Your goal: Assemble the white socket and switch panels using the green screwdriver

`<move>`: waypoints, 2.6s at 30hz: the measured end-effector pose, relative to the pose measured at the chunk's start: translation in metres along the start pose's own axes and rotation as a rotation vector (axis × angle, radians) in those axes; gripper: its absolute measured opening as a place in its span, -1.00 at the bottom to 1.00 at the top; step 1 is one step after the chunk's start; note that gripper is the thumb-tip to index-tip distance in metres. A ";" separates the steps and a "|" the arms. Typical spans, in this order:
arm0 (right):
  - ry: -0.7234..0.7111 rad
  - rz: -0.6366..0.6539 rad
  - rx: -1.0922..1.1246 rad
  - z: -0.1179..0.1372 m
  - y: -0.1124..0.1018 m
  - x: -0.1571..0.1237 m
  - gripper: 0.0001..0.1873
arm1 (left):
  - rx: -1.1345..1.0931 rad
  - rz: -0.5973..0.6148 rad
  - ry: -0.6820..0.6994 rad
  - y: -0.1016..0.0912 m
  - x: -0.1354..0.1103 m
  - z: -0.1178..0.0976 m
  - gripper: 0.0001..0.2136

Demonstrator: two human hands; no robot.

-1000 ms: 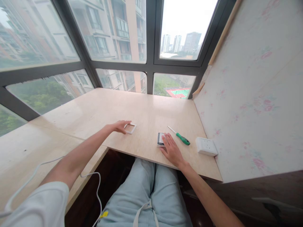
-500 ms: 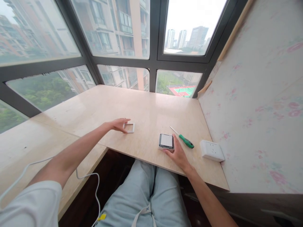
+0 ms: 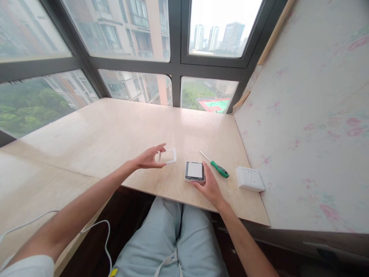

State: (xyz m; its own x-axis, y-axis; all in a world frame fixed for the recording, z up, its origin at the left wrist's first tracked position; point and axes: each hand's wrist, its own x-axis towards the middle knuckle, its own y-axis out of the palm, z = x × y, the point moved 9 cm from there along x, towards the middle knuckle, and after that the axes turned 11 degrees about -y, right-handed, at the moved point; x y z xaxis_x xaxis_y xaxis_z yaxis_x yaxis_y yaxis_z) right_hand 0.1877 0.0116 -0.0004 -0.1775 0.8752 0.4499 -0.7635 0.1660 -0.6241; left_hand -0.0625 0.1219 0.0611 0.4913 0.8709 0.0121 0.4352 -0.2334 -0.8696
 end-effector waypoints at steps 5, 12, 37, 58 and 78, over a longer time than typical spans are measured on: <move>0.022 0.011 0.026 0.001 -0.001 0.000 0.00 | -0.005 0.004 0.194 0.013 0.002 -0.068 -0.13; 0.033 0.001 0.182 0.001 0.000 -0.003 0.06 | 0.045 0.028 0.348 0.042 0.004 -0.126 -0.17; 0.140 0.005 0.280 -0.001 -0.008 -0.002 -0.14 | -0.257 0.067 0.159 0.084 0.003 -0.094 -0.24; 0.243 0.091 0.163 0.002 -0.017 0.011 -0.14 | -0.573 0.078 0.079 0.097 0.004 -0.080 -0.24; 0.263 0.087 0.304 -0.003 -0.005 -0.008 -0.02 | -0.493 0.006 0.077 0.100 0.000 -0.076 -0.01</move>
State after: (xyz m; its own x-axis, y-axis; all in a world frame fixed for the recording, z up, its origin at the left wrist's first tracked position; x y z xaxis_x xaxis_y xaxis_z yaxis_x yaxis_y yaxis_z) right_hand 0.1946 0.0051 -0.0027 -0.1143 0.9730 0.2004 -0.9083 -0.0206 -0.4179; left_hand 0.0383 0.0655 0.0113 0.5408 0.8390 0.0600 0.7278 -0.4310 -0.5334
